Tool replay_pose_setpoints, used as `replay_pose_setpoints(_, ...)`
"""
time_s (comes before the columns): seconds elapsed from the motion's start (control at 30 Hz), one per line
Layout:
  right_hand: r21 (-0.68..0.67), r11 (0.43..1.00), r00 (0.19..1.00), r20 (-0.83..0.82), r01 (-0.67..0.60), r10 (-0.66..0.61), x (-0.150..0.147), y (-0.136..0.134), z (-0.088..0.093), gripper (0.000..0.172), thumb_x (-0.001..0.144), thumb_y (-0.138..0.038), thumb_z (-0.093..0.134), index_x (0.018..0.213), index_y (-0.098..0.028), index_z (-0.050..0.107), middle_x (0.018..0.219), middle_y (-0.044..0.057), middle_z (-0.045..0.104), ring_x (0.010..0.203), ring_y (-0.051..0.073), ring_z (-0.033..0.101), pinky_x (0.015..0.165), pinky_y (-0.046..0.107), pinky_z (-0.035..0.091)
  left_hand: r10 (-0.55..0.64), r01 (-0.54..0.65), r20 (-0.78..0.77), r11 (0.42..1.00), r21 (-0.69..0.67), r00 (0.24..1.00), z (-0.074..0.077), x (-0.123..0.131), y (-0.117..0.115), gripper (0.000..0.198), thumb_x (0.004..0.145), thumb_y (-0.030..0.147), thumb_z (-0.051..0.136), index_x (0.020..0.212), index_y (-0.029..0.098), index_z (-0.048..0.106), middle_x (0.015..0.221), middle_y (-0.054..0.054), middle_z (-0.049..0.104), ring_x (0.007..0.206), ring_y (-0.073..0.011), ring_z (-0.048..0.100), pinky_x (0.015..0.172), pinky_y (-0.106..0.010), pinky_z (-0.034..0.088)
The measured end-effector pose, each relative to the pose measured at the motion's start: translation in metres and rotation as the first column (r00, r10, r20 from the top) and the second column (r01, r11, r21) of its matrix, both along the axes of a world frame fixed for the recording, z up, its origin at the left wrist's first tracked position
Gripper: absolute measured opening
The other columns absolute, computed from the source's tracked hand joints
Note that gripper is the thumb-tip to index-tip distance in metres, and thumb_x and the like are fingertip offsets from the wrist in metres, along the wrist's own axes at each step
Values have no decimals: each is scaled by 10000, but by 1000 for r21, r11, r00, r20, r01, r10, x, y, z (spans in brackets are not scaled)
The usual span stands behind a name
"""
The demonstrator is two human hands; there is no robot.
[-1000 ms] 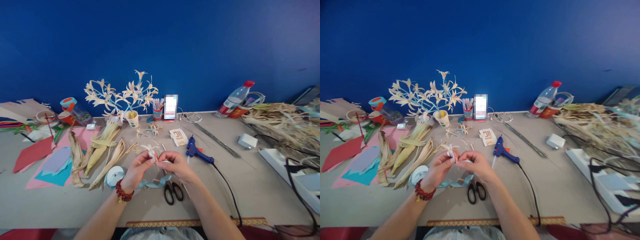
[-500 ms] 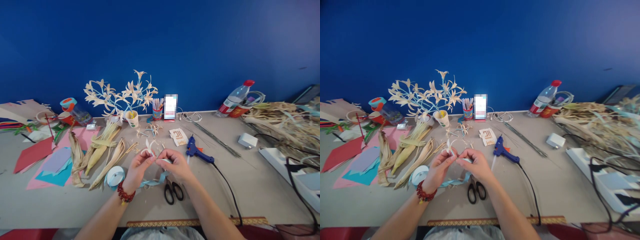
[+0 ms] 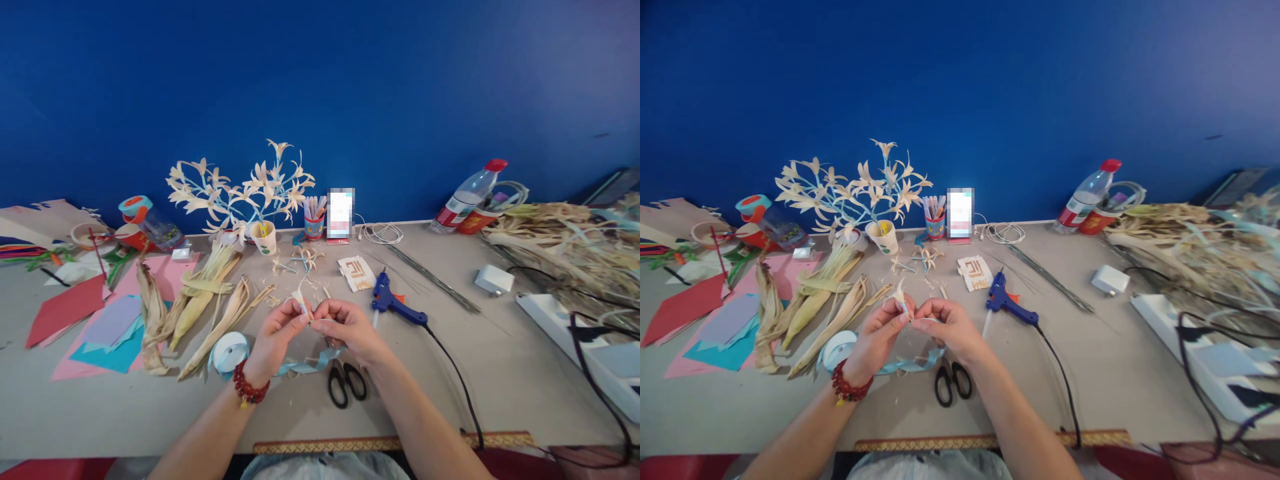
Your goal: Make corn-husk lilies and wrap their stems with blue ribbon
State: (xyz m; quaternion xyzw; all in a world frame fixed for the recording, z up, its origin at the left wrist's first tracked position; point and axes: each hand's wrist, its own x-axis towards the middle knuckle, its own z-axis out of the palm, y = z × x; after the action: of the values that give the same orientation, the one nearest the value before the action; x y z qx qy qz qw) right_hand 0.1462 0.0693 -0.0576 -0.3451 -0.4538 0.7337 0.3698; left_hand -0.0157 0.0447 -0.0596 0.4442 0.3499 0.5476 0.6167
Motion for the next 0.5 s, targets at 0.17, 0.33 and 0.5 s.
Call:
replay_pose_setpoints(0.17,124,989,996,34,76,-80,-1,-2,-2,238,704,-344,763,697,-157,615,577,-49,499,470,56,346,444,195,245,45,-45,-3,999,-14,999,-5,3,1,86,803,243,685,780,173,641,825,-20,561,794,-154,505,763,-273,412)
replay_pose_setpoints(0.33,206,972,987,85,116,-136,-1,-2,-1,221,707,-333,753,680,-155,624,621,-30,538,554,82,415,512,202,304,106,-106,-43,994,-14,993,-7,4,1,98,791,242,699,764,187,623,800,2,544,757,-138,485,727,-254,400)
replay_pose_setpoints(0.5,98,994,997,44,53,-58,-1,-1,-3,221,716,-348,755,717,-167,629,528,-69,459,446,58,323,440,200,241,112,-109,-115,994,29,987,0,3,-1,117,819,255,662,745,169,636,815,-17,551,792,-156,491,745,-266,393)
